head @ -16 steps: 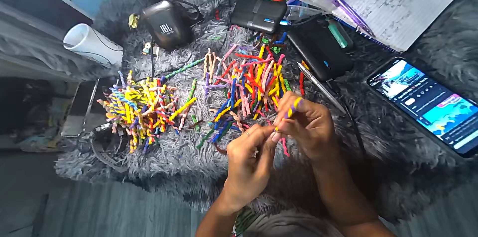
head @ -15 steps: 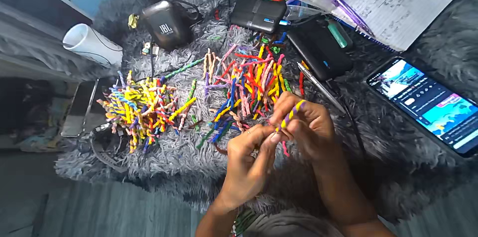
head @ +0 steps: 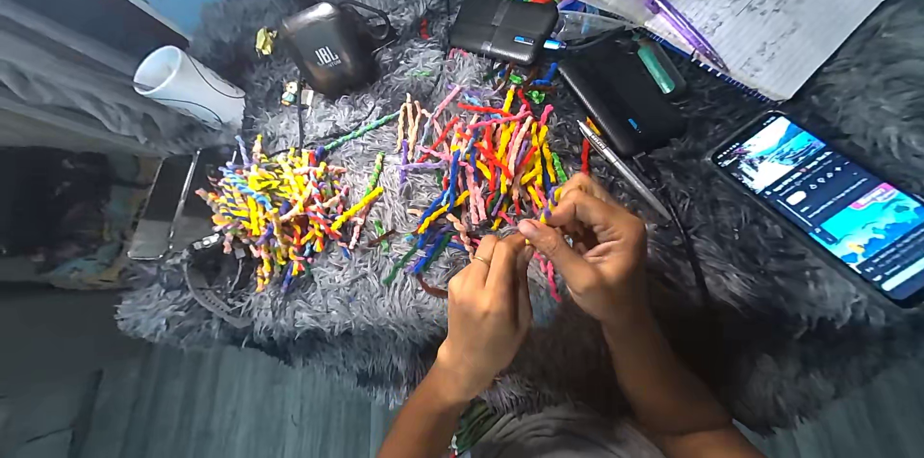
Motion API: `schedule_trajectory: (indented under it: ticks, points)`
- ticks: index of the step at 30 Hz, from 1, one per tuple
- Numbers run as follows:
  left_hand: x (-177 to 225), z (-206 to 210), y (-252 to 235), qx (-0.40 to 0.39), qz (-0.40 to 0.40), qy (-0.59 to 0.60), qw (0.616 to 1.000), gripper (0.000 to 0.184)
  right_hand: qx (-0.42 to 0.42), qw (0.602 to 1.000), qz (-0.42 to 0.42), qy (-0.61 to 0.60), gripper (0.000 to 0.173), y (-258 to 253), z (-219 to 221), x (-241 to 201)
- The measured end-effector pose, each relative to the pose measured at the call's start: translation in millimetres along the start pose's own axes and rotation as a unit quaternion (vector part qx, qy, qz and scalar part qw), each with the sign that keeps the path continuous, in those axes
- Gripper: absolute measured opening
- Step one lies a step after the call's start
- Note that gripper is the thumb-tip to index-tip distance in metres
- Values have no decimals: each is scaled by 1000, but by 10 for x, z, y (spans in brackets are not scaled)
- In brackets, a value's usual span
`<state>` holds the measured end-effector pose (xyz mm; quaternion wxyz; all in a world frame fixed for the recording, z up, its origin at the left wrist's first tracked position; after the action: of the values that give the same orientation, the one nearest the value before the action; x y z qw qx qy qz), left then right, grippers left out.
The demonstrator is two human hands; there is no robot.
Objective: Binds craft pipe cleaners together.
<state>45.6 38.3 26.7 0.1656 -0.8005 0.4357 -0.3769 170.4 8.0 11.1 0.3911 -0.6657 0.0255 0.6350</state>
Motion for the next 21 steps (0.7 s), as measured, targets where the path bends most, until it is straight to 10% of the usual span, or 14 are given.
schedule_trajectory:
  ticks: [3,8,14,21]
  points:
    - [-93,17,14,-89,-89,287,950,22,-99,989,34,-106,12,-24,56,24]
    - [-22,105,59,-215,-195,644,708,20,-184,953,27,-238,13,-11,77,-6]
    - [86,-36,48,-64,-19,187,980,23,-100,974,46,-197,14,17,26,45]
    - [122,-58,92,5,37,-62,997,23,-46,997,27,-52,24,35,36,-11]
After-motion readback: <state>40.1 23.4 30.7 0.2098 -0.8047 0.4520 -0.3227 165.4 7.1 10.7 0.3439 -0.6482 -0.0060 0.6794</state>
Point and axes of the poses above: each hand's wrist, its own y-axis away from the middle knuckle, its own z-axis out of the palm, x = y × z, the point moved 7 cm from there along -y, towards the middle knuckle, and after that the axes turned 1 degree about -x, right-handed, at the moved point
